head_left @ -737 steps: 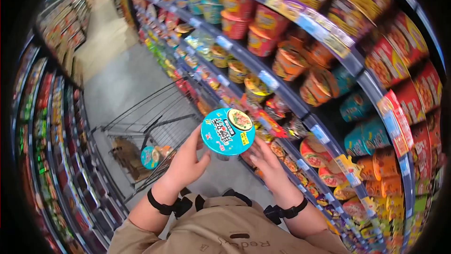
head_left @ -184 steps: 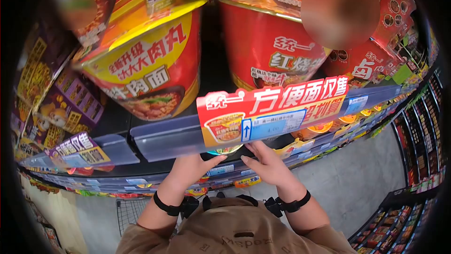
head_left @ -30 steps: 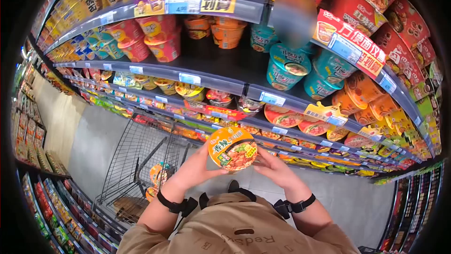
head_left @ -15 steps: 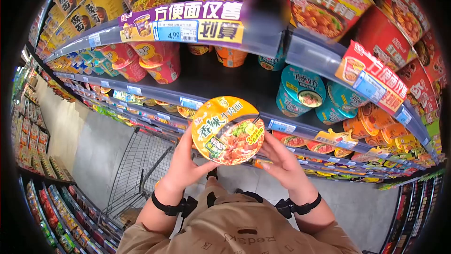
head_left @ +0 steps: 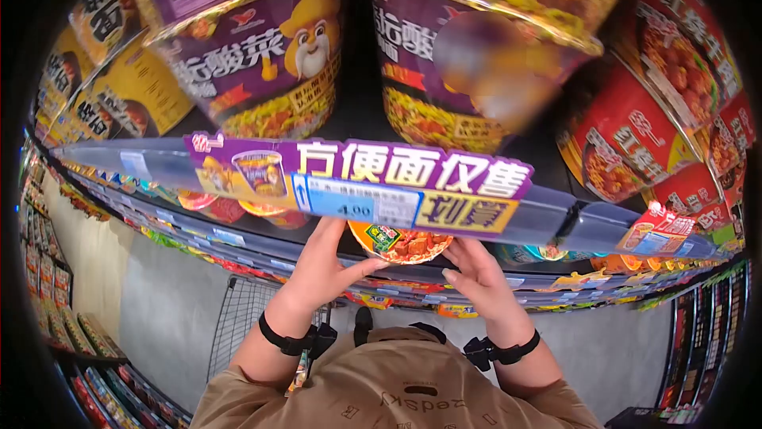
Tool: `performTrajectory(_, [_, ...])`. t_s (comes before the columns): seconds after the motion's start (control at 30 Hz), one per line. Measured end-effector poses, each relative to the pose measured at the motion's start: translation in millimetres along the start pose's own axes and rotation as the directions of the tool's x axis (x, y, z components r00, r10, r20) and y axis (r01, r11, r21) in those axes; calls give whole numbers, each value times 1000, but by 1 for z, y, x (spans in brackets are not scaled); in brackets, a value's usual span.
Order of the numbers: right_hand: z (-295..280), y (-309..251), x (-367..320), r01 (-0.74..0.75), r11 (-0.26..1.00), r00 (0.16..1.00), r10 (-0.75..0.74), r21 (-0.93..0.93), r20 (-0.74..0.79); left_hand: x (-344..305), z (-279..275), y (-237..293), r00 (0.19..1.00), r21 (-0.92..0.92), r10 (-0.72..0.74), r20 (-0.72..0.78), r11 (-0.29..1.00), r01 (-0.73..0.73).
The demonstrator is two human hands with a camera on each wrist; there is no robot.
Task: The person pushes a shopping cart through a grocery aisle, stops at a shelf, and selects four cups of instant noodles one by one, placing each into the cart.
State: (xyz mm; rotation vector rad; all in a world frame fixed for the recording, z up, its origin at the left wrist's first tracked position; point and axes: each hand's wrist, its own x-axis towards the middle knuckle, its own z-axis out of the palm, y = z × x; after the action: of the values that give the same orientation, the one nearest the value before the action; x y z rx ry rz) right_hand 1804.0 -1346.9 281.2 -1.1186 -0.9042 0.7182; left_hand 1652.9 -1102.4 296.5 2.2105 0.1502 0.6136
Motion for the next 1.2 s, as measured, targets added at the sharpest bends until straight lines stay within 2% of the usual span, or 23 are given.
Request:
performTrajectory(0.03, [0, 3, 4, -14, 1000, 1000, 14, -11, 11, 4, -1, -9, 1000, -5, 4, 13, 1000, -4])
performTrajectory(0.1, [2, 12, 5, 6, 1000, 998, -8, -23, -68, 11, 0, -26, 992, -153, -57, 115, 985, 75])
performTrajectory(0.13, [2, 14, 4, -44, 997, 994, 37, -61, -105, 14, -2, -28, 983, -169, -78, 165, 980, 106])
performTrajectory(0.27, [0, 25, -4, -164, 973, 968, 126, -165, -215, 16, -4, -37, 980, -164, -14, 197, 985, 47])
performTrajectory(0.37, [-2, 26, -7, -190, 955, 972, 150, -226, -182, 16, -7, -36, 962, -153, -49, 268, 984, 93])
performTrajectory(0.4, [-1, 27, -7, -193, 957, 969, 152, -216, -195, 17, -8, -32, 950, -188, -98, 297, 969, 158])
performTrajectory(0.5, [-3, 28, -6, -146, 977, 982, 124, -154, -145, 17, -7, -27, 945, -130, -118, 304, 978, 164])
performTrajectory(0.53, [-4, 22, -5, -155, 968, 985, 137, -197, -102, 17, -4, -33, 955, -81, -73, 288, 992, 100])
performTrajectory(0.57, [-2, 16, -4, -150, 969, 986, 133, -198, -98, 15, -4, -30, 956, -78, -72, 284, 992, 98])
performTrajectory(0.63, [4, 7, -3, -106, 985, 986, 85, -140, -144, 12, -2, -21, 992, -18, -29, 124, 999, 31])
performTrajectory(0.7, [-1, 7, -10, -63, 985, 992, 44, -159, -120, 4, 2, -17, 991, 15, -65, 121, 998, 64])
performTrajectory(0.73, [-4, 7, -14, -23, 984, 994, 4, -177, -106, 0, 4, -13, 995, 20, -67, 72, 998, 66])
performTrajectory(0.83, [-19, -6, -32, -21, 992, 998, 15, -121, -53, -20, 15, -1, 998, 17, -34, -56, 999, 35])
performTrajectory(0.9, [-27, -13, -47, -27, 993, 999, 23, -117, -39, -39, 20, 12, 985, 99, 26, -170, 995, -9])
performTrajectory(0.97, [-38, -13, -66, -47, 998, 998, 48, -39, 31, -62, 29, 29, 968, 68, -76, -239, 993, 95])
performTrajectory(1.03, [-40, -20, -84, -65, 997, 996, 67, -34, 65, -91, 44, 32, 945, 110, -82, -316, 987, 122])
performTrajectory(1.1, [-48, -19, -106, -169, 984, 973, 176, -54, 151, -120, 62, 44, 922, 98, -120, -369, 981, 167])
performTrajectory(1.2, [-53, -14, -133, -216, 976, 951, 214, -15, 223, -168, 85, 67, 889, 19, -196, -415, 974, 224])
